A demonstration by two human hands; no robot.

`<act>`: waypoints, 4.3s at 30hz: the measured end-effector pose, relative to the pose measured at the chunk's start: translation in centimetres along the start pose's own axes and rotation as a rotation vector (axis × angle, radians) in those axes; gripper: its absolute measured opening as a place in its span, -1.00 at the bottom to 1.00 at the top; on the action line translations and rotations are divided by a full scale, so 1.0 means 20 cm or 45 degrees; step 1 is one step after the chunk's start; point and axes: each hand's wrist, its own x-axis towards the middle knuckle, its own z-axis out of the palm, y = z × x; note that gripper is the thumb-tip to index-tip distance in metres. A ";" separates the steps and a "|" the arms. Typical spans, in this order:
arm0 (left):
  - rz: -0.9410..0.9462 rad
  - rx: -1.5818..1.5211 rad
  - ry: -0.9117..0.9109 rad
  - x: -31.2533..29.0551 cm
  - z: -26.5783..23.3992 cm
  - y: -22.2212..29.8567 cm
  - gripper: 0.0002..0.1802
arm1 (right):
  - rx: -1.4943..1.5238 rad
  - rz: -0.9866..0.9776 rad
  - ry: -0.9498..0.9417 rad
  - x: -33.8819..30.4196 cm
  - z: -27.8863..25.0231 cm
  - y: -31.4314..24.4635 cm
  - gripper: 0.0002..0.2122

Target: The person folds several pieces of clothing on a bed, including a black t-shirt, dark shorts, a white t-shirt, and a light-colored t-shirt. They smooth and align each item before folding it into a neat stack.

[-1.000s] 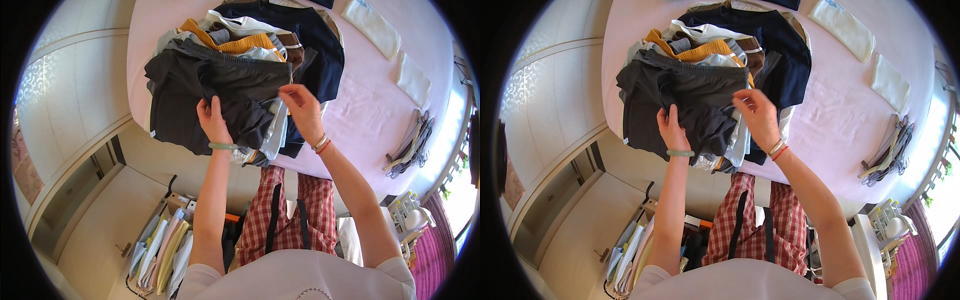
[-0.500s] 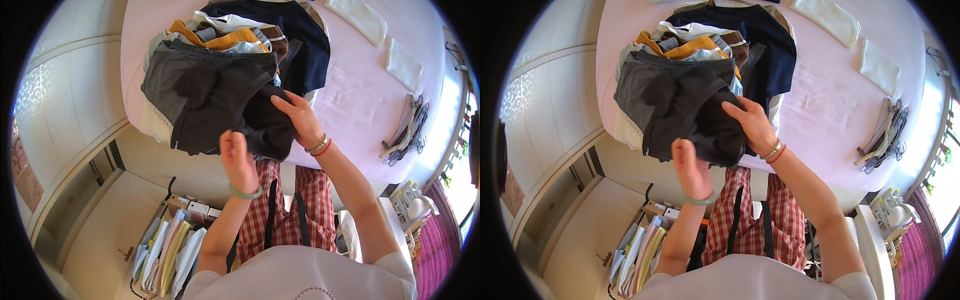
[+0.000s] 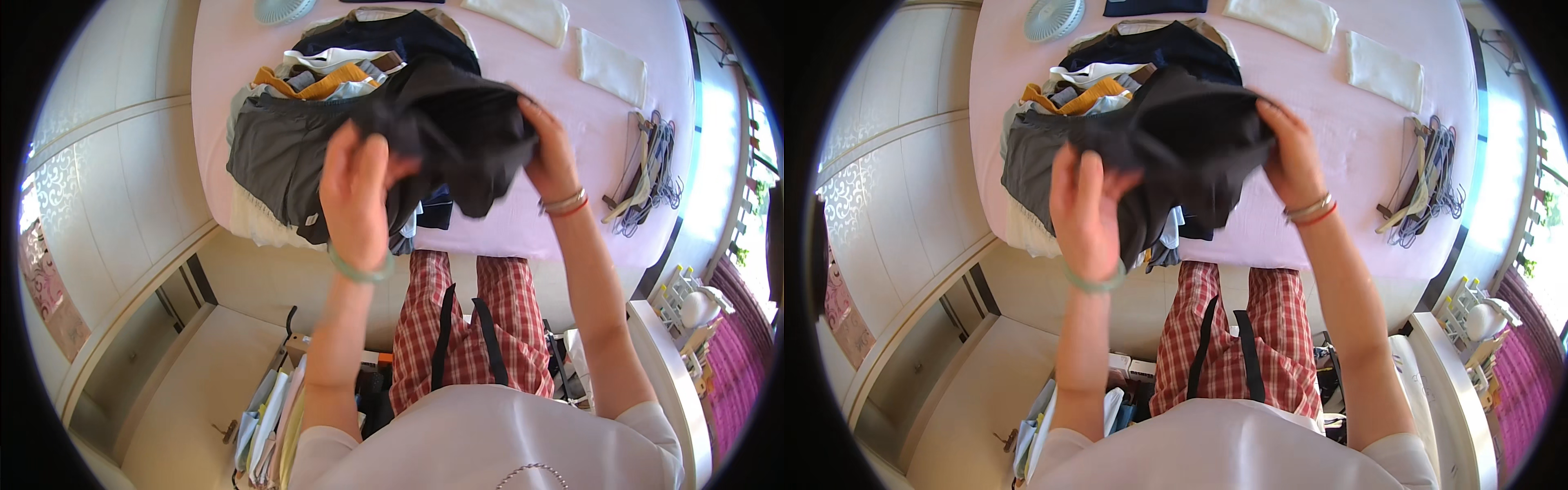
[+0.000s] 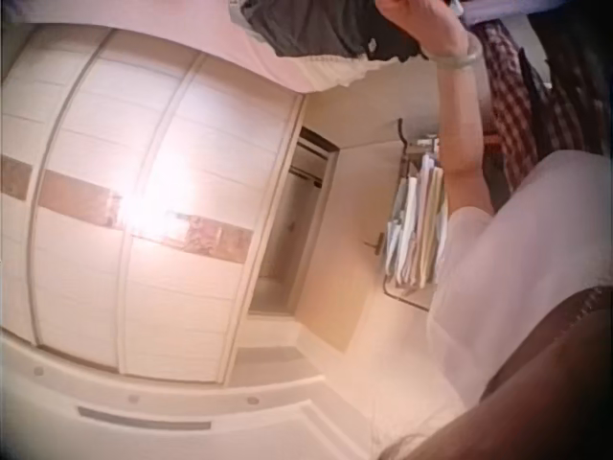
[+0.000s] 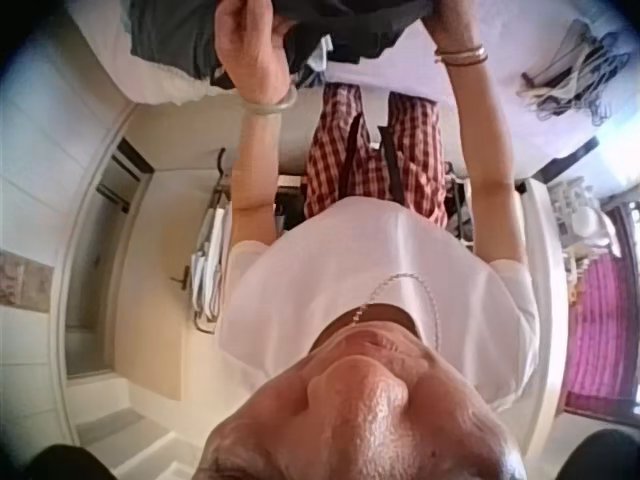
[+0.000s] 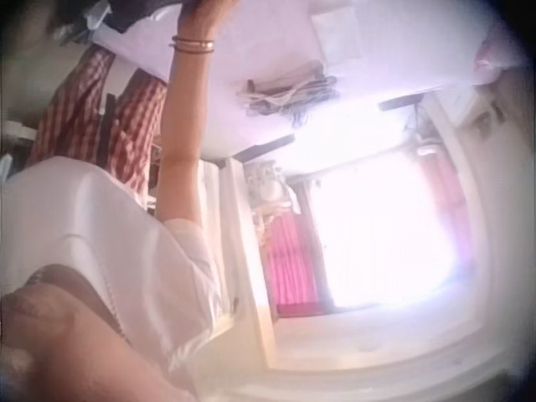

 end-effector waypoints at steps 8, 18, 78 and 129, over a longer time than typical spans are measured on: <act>0.256 0.920 -0.113 0.29 -0.42 -0.44 -0.72 | -0.488 -0.049 0.224 0.07 -0.40 0.16 -0.65; -0.157 1.726 -0.006 -0.24 -0.97 -0.89 -0.16 | -0.538 0.671 0.215 -0.09 -0.43 0.85 -0.43; 0.075 0.819 -0.301 -0.61 0.25 0.30 -0.54 | -0.900 -0.568 -0.561 -0.33 0.46 0.23 -0.81; 0.529 1.110 -1.020 -0.64 0.94 0.53 -0.76 | -1.151 -1.031 -0.053 -1.15 0.00 -0.44 -0.56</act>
